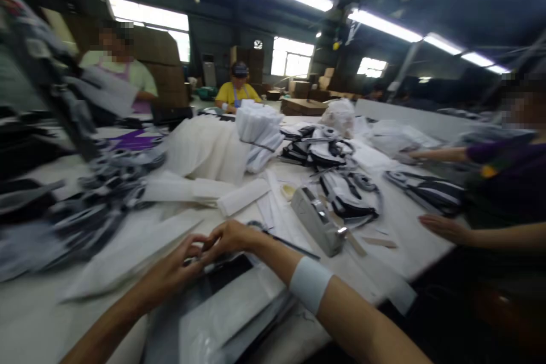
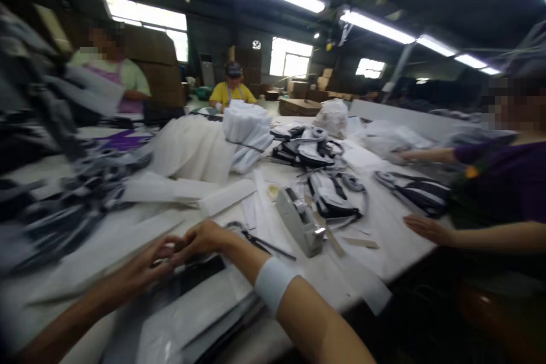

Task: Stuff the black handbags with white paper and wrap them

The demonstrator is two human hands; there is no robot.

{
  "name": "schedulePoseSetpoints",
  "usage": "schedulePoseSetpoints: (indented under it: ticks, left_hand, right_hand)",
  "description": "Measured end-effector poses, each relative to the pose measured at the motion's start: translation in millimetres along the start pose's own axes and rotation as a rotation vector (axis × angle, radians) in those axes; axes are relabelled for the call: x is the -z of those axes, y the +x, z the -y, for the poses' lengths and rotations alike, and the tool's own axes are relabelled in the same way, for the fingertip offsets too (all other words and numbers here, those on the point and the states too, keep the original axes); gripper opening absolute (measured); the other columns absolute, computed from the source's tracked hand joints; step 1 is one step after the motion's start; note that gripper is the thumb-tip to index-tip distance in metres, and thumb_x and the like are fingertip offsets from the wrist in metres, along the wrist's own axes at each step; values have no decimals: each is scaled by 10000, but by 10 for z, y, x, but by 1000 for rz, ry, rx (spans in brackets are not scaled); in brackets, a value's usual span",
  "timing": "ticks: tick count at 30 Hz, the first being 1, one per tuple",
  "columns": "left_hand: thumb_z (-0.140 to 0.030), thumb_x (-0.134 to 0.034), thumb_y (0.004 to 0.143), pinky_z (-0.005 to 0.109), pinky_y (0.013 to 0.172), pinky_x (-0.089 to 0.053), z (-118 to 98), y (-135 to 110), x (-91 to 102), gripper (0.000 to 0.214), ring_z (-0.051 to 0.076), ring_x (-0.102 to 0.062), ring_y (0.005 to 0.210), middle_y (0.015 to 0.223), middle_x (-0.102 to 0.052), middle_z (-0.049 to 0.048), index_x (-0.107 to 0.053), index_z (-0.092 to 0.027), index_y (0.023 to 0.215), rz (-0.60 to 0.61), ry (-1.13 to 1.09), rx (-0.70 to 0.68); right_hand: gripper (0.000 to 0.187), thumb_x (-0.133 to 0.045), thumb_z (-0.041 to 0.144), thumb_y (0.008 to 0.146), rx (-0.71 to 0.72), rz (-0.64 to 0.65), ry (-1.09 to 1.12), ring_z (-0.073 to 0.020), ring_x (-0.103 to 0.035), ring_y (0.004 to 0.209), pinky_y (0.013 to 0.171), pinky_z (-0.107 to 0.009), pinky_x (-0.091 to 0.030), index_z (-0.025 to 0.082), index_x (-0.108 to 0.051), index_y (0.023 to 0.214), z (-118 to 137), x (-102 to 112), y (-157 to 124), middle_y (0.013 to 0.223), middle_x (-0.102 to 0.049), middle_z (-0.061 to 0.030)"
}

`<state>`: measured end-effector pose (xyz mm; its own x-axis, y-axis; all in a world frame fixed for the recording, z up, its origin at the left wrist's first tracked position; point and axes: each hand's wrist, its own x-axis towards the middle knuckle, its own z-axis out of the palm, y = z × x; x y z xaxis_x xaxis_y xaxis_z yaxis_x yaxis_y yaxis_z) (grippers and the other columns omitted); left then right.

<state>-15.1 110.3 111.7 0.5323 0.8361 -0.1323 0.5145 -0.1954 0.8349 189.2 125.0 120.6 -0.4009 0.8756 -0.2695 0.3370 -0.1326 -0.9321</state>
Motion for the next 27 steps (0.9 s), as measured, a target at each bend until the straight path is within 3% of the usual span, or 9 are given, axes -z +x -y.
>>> schedulePoseSetpoints:
  ticks: [3,11,20,25,27]
  left_hand:
    - [-526,-625,757,323,810,-484,-186,-90,-34,563,246,-651,943,1043,-713,57,-517,-223,1219,-8,-19,39]
    - [-304,-638,695,278,719,-448,-228,-149,-74,538,197,-631,838,990,-708,15,-509,-213,1209,-39,-90,110]
    - [-229,-651,639,234,610,-400,-141,-100,-135,518,139,-579,697,872,-675,-17,-518,-209,1139,-71,-173,127]
    - [-203,-636,624,221,578,-372,-110,-79,-133,528,117,-542,646,823,-654,-32,-516,-197,1139,-59,-232,113]
    - [-197,-632,613,220,567,-365,-86,-59,-136,528,115,-535,639,803,-643,-35,-515,-188,1128,-57,-260,110]
  right_hand:
    - [359,-889,379,482,57,79,58,-79,-458,575,546,-212,-332,143,-650,607,-92,-20,34,577,-577,59]
    - [419,-874,465,484,92,116,119,-80,-445,546,538,-227,-324,147,-623,593,-163,-45,51,564,-567,53]
    - [281,-834,352,525,17,224,-6,-91,-482,531,547,-223,-382,137,-740,679,-82,127,120,549,-619,31]
    - [167,-729,202,552,-11,174,-97,-91,-477,489,506,-212,-378,139,-776,699,-29,90,177,477,-581,48]
    - [231,-662,131,547,-2,140,-130,-81,-453,479,480,-199,-338,146,-790,739,-17,79,177,461,-562,63]
